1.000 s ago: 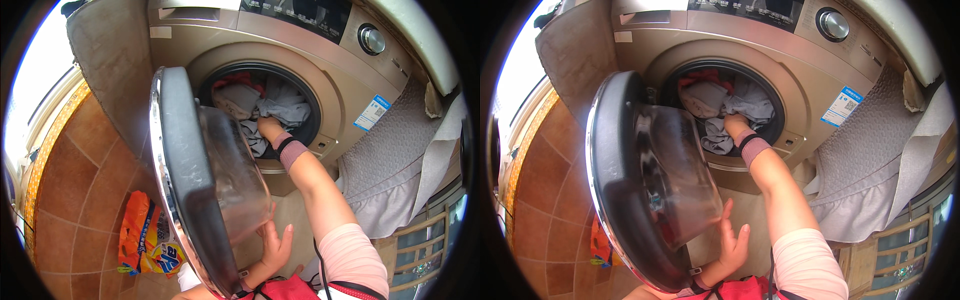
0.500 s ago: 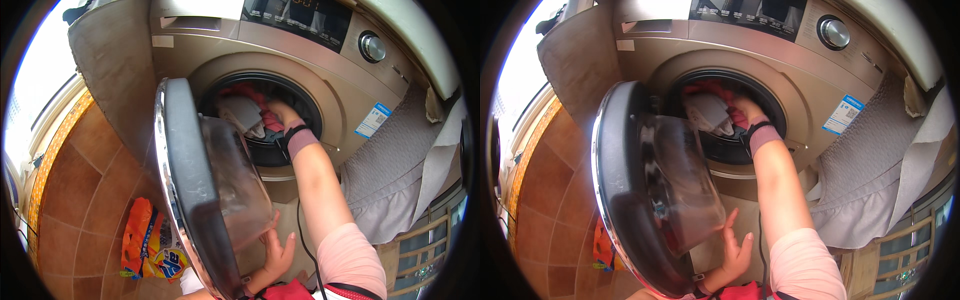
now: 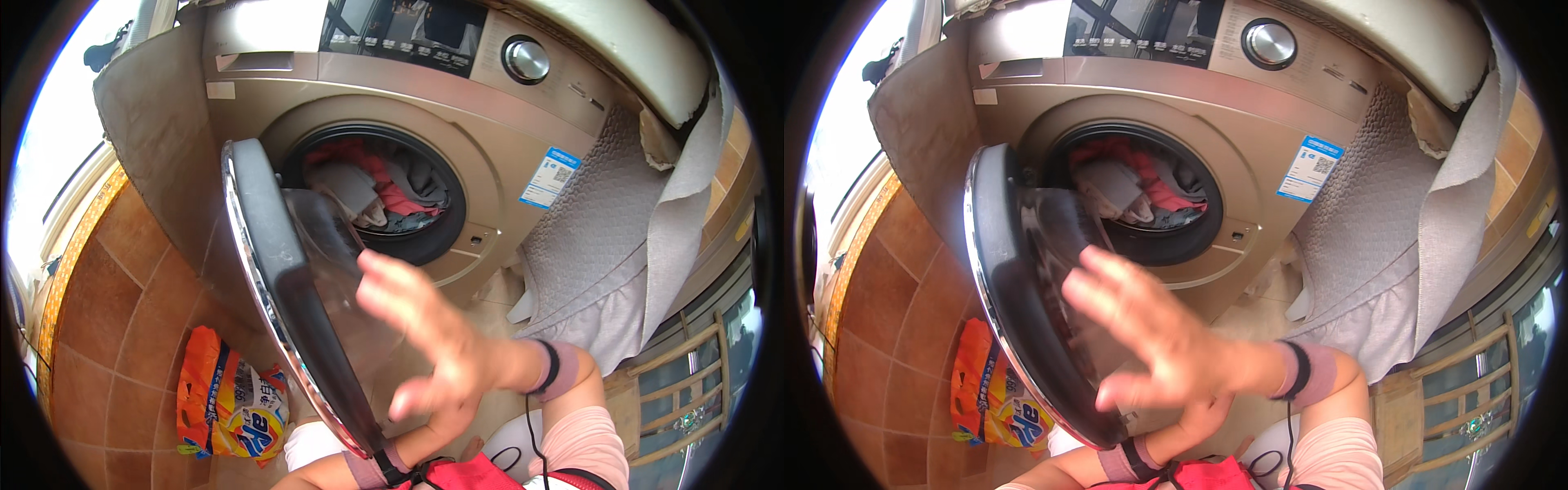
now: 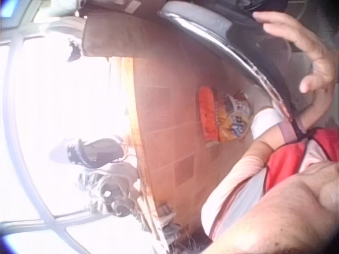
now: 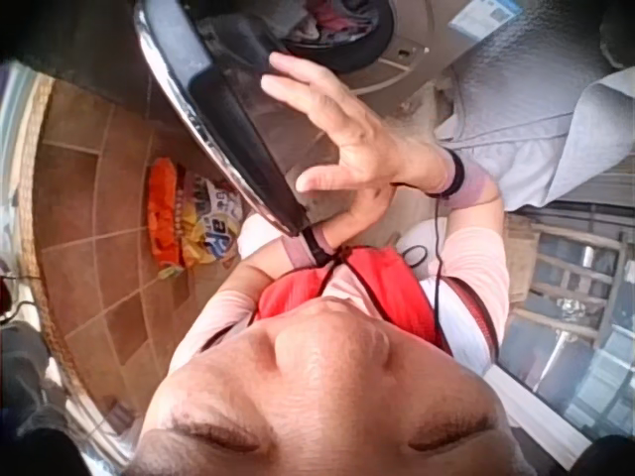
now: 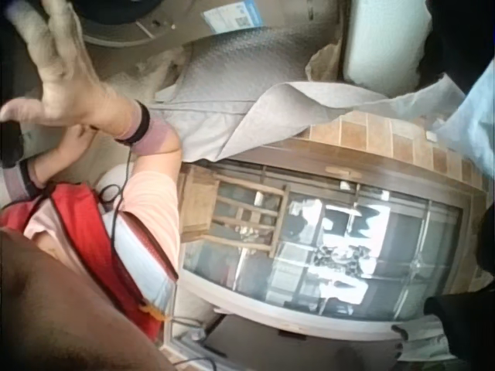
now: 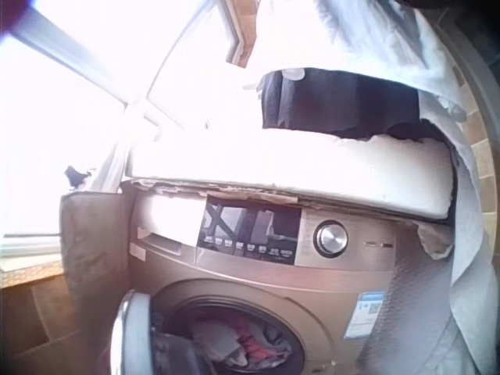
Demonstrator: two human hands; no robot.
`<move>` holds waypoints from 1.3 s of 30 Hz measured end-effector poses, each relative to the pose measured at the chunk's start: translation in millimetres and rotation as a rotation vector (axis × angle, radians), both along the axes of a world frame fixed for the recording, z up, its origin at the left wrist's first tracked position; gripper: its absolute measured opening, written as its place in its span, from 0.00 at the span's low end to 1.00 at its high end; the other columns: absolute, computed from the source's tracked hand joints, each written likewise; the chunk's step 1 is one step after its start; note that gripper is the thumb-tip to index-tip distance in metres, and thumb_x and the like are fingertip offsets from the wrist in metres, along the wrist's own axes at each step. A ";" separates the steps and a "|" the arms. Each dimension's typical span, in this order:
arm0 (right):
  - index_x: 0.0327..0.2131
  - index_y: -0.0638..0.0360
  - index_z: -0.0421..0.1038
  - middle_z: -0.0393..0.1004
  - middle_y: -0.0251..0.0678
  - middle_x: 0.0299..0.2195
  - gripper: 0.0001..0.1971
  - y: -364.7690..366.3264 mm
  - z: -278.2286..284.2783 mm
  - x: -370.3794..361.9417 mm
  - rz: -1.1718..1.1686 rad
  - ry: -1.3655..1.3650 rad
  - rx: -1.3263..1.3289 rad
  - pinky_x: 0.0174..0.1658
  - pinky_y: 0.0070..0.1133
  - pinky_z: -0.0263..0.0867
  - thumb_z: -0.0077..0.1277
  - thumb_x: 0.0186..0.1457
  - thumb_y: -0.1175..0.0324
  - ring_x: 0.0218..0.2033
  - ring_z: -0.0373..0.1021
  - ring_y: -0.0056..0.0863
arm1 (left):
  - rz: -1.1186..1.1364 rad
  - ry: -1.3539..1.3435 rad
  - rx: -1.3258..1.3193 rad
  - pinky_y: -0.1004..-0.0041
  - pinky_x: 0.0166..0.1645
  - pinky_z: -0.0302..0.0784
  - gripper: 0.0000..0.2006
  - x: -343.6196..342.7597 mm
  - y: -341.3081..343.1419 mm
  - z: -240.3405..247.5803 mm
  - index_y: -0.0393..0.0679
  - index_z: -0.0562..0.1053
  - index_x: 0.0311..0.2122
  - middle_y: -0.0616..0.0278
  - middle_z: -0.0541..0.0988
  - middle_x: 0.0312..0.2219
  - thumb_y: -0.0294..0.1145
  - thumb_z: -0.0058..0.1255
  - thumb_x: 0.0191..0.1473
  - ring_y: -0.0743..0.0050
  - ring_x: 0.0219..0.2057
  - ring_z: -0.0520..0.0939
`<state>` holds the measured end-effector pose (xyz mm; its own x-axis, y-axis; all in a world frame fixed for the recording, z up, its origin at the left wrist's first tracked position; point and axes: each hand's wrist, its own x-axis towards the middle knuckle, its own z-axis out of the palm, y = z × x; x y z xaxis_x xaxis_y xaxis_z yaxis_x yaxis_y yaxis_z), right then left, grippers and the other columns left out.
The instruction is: The person removes a pink pillowcase and a patterned pillowcase from pillows on a bunk bed, then takes a blue pillowcase from the upper bunk. They carry the collection of pillowcases through the hallway to a washing machine, load the items into the drum, close the door, and rotate the control dial.
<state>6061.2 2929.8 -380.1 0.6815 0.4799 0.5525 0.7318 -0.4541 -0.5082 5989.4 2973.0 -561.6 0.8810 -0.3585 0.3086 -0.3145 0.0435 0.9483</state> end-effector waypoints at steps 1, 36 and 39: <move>0.61 0.51 0.54 0.46 0.54 0.61 0.40 11.4 -1.5 -15.9 -0.004 -0.054 -0.067 0.60 0.43 0.46 0.58 0.46 0.52 0.62 0.47 0.51 | -0.021 -0.005 0.002 0.63 0.60 0.51 0.27 -2.5 -4.1 -2.2 0.44 0.63 0.55 0.54 0.65 0.53 0.33 0.53 0.47 0.56 0.56 0.63; 0.40 0.65 0.70 0.64 0.51 0.49 0.16 -51.1 -70.3 97.1 -0.632 -0.211 0.115 0.45 0.27 0.65 0.54 0.47 0.69 0.44 0.69 0.39 | 0.315 0.111 0.070 0.64 0.59 0.56 0.20 30.0 50.8 -12.9 0.42 0.70 0.49 0.51 0.69 0.47 0.26 0.48 0.48 0.53 0.53 0.65; 0.51 0.64 0.66 0.40 0.57 0.63 0.28 -88.4 -116.1 177.9 -1.004 0.289 -0.132 0.60 0.36 0.54 0.54 0.46 0.61 0.58 0.54 0.58 | 0.304 0.175 0.029 0.67 0.61 0.53 0.21 27.2 66.4 -7.9 0.39 0.68 0.50 0.53 0.67 0.50 0.22 0.46 0.47 0.59 0.55 0.64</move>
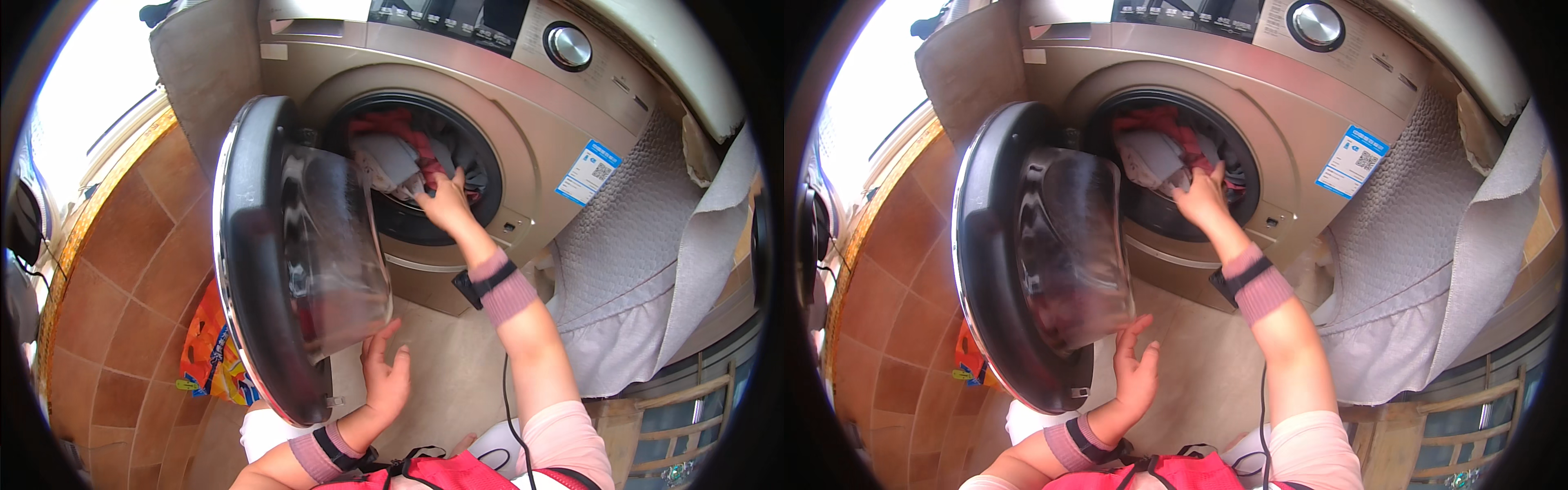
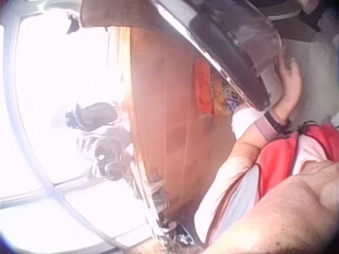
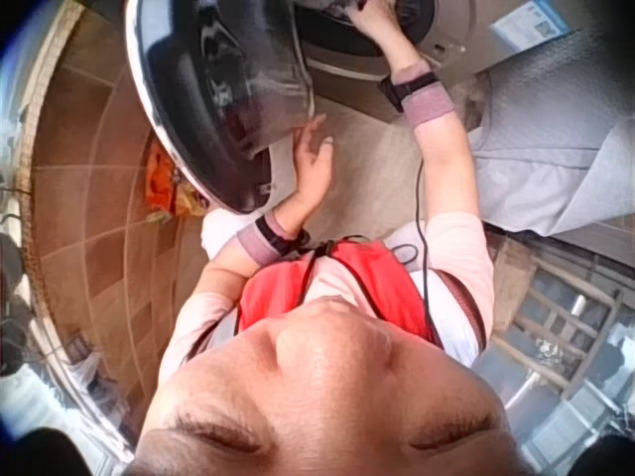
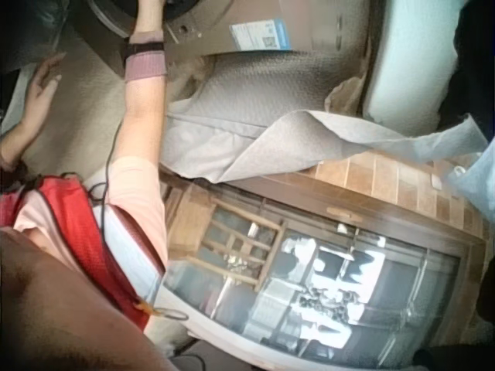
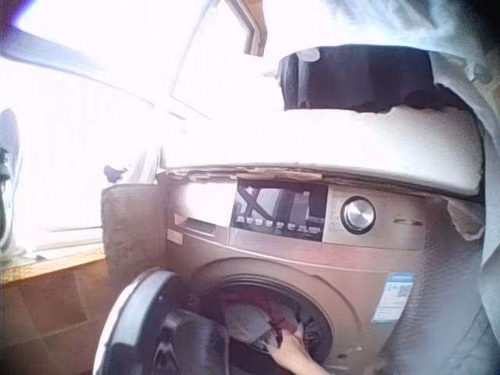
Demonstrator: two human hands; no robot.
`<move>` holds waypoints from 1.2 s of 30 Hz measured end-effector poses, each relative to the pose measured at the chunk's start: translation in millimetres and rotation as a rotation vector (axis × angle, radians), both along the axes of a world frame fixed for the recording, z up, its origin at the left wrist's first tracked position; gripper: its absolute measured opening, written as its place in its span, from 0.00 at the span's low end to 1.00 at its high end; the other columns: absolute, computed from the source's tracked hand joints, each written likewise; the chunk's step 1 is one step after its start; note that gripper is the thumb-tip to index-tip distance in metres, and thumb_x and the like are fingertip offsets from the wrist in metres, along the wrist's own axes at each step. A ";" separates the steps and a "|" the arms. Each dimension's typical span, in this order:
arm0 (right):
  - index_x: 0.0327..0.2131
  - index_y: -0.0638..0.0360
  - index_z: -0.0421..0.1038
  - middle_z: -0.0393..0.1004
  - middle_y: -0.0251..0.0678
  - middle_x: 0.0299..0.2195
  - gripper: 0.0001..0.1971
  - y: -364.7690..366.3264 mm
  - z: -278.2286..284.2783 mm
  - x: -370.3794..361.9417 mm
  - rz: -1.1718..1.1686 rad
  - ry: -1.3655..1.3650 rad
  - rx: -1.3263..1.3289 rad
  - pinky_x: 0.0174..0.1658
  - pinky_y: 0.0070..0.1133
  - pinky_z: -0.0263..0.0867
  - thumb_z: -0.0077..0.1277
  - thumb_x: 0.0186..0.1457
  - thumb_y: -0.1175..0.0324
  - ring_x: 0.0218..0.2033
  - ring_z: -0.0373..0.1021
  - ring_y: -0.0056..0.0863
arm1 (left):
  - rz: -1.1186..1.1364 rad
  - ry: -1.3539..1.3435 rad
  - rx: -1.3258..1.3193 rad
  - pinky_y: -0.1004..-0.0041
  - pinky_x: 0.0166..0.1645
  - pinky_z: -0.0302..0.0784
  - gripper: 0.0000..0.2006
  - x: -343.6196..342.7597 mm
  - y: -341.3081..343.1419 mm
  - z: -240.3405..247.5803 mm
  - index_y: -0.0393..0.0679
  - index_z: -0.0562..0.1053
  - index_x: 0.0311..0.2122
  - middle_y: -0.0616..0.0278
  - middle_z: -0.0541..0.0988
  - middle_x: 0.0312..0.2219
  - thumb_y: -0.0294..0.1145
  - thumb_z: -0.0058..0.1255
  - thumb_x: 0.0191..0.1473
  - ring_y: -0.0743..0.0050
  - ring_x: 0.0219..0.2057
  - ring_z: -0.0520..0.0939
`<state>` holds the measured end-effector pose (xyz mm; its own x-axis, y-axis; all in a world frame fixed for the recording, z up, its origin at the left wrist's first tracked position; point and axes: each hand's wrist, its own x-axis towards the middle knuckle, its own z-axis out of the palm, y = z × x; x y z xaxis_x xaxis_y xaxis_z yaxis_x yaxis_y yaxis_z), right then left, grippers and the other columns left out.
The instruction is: The person removes a pink pillowcase and a patterned pillowcase from pillows on a bunk bed, then takes a blue pillowcase from the upper bunk. They carry the collection of pillowcases through the hallway to a washing machine, load the items into the drum, close the door, and rotate the control dial.
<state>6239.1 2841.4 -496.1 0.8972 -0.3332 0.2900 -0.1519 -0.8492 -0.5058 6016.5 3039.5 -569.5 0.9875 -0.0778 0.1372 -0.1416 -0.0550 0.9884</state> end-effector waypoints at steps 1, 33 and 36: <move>0.52 0.65 0.64 0.36 0.58 0.64 0.30 5.3 1.4 12.0 -0.042 0.068 0.011 0.61 0.36 0.53 0.54 0.46 0.60 0.59 0.52 0.59 | 0.027 0.001 0.009 0.67 0.61 0.53 0.21 -0.1 6.9 -0.7 0.39 0.68 0.50 0.53 0.67 0.50 0.22 0.46 0.47 0.59 0.55 0.64; 0.39 0.67 0.72 0.72 0.36 0.37 0.11 57.2 49.1 -75.5 0.787 -0.467 0.633 0.45 0.19 0.64 0.54 0.49 0.76 0.39 0.68 0.23 | 0.016 0.296 -0.522 0.64 0.54 0.63 0.24 64.5 -0.8 1.5 0.44 0.59 0.56 0.61 0.63 0.53 0.37 0.47 0.55 0.69 0.52 0.65; 0.36 0.66 0.75 0.71 0.39 0.37 0.10 81.7 55.6 -140.5 1.175 -0.171 0.350 0.44 0.19 0.64 0.57 0.47 0.75 0.38 0.68 0.25 | -0.090 0.259 -0.942 0.61 0.52 0.68 0.30 75.5 -6.9 13.1 0.49 0.58 0.56 0.63 0.63 0.52 0.61 0.36 0.57 0.67 0.53 0.66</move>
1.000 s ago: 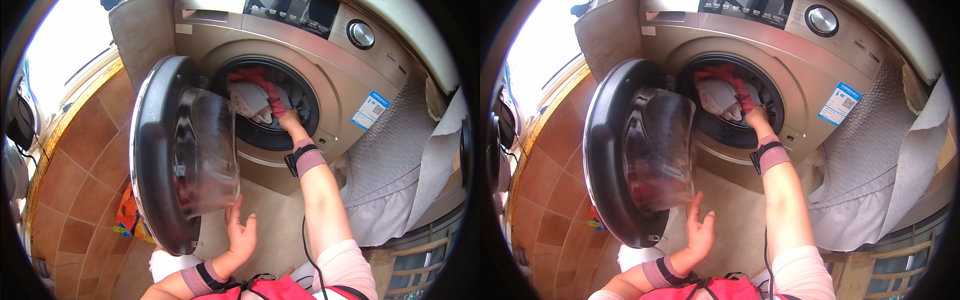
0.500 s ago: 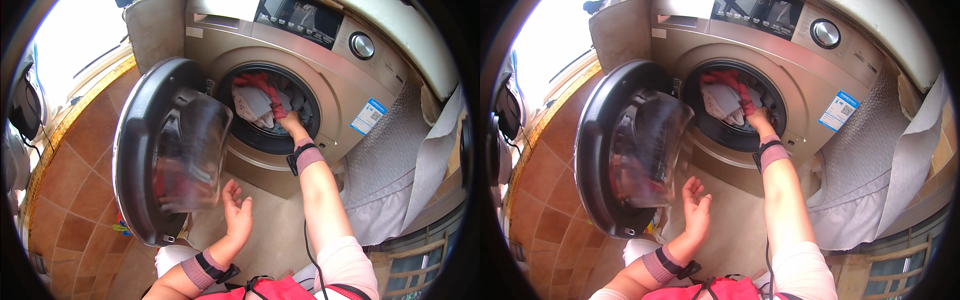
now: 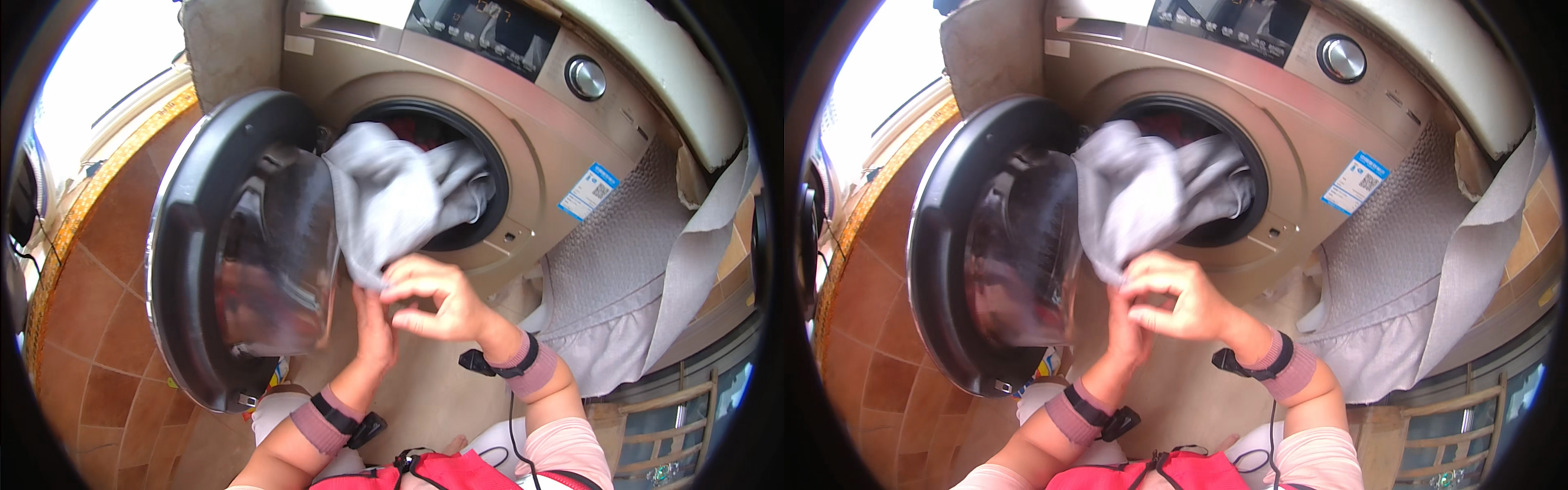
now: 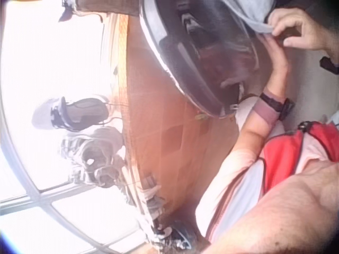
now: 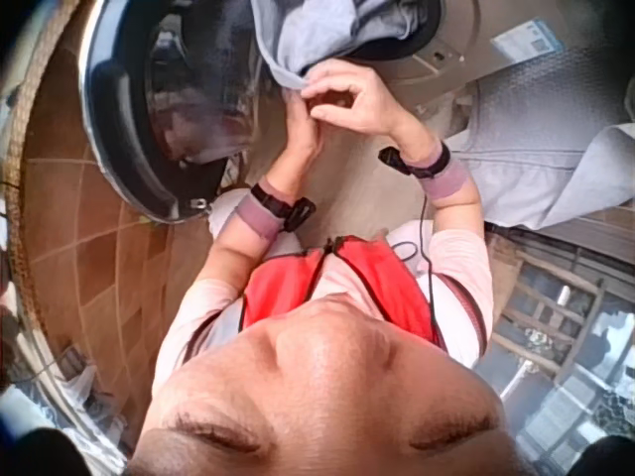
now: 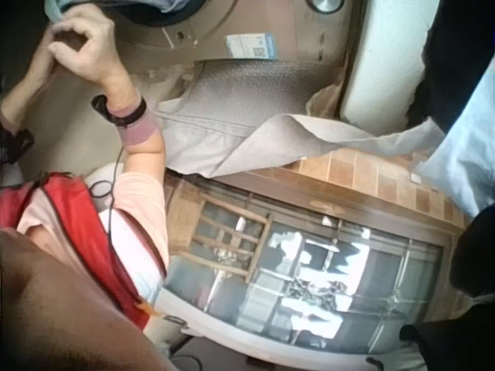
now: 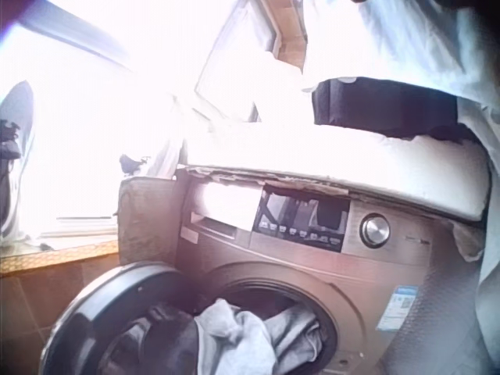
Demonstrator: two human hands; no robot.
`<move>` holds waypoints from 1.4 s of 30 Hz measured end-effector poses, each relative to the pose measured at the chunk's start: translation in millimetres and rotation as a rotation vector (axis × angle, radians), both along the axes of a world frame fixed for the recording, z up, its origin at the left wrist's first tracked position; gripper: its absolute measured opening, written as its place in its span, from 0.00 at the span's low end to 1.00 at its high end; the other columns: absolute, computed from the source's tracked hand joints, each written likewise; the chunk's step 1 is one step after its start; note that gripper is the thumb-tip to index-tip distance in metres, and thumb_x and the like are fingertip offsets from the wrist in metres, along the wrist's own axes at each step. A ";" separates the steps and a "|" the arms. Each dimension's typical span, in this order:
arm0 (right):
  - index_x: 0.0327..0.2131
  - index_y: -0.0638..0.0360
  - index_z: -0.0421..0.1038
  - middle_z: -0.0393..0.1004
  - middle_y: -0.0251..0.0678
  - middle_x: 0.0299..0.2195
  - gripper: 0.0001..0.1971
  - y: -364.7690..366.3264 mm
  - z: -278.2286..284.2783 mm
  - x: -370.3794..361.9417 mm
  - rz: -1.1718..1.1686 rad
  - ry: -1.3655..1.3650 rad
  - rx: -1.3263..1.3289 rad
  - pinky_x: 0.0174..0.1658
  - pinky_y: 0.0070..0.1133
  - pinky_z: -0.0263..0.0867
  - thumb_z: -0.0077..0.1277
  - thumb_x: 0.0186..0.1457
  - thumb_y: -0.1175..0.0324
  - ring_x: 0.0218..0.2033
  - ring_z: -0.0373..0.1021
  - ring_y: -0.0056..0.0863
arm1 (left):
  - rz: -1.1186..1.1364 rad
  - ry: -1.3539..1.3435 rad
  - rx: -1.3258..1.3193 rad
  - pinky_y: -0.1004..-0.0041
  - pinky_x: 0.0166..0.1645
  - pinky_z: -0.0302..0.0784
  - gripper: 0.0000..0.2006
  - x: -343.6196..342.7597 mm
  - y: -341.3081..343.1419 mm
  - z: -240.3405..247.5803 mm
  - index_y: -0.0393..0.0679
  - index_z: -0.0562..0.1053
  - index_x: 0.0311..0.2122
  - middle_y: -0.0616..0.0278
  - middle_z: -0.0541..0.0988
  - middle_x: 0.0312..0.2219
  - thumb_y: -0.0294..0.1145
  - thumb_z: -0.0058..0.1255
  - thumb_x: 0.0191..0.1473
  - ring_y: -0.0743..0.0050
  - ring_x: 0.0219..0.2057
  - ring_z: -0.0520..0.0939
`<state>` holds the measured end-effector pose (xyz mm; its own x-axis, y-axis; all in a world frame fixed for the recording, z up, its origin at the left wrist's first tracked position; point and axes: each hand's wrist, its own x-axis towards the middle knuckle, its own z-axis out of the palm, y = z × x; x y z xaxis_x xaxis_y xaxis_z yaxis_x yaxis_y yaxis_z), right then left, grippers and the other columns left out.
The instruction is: The person removes a pink pillowcase and a patterned pillowcase from pillows on a bunk bed, then takes a blue pillowcase from the upper bunk. They carry the collection of pillowcases through the hallway to a washing machine, load the items into the drum, close the door, and rotate the control dial.
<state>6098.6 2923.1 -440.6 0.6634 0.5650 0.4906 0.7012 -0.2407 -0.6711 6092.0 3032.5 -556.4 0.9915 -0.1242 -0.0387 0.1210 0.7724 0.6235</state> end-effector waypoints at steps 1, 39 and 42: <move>0.37 0.63 0.75 0.72 0.37 0.36 0.12 1.7 -9.9 -10.1 -0.025 0.160 0.013 0.43 0.20 0.65 0.58 0.46 0.74 0.38 0.69 0.26 | -0.074 0.004 -0.105 0.61 0.53 0.69 0.32 5.1 0.5 -12.1 0.48 0.58 0.57 0.61 0.64 0.52 0.63 0.35 0.56 0.65 0.53 0.67; 0.57 0.59 0.53 0.62 0.38 0.49 0.38 -76.7 -69.4 -27.2 -0.649 0.329 0.411 0.49 0.23 0.63 0.64 0.44 0.71 0.49 0.61 0.25 | -0.256 -0.246 0.553 0.66 0.56 0.65 0.24 17.7 -12.4 -29.9 0.34 0.66 0.52 0.53 0.73 0.48 0.22 0.52 0.47 0.60 0.51 0.72; 0.60 0.58 0.48 0.59 0.36 0.54 0.44 -89.2 -72.5 -28.1 -0.516 0.491 0.527 0.57 0.27 0.58 0.65 0.42 0.71 0.55 0.58 0.29 | -0.207 -0.747 0.969 0.68 0.58 0.61 0.26 13.3 -11.7 -32.9 0.35 0.67 0.52 0.51 0.71 0.50 0.26 0.55 0.44 0.63 0.54 0.69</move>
<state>6070.5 2833.9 -513.1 0.9772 -0.0823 0.1957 0.1946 -0.0220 -0.9806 6105.3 3020.8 -589.2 0.7754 -0.5161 0.3639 -0.4444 -0.0365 0.8951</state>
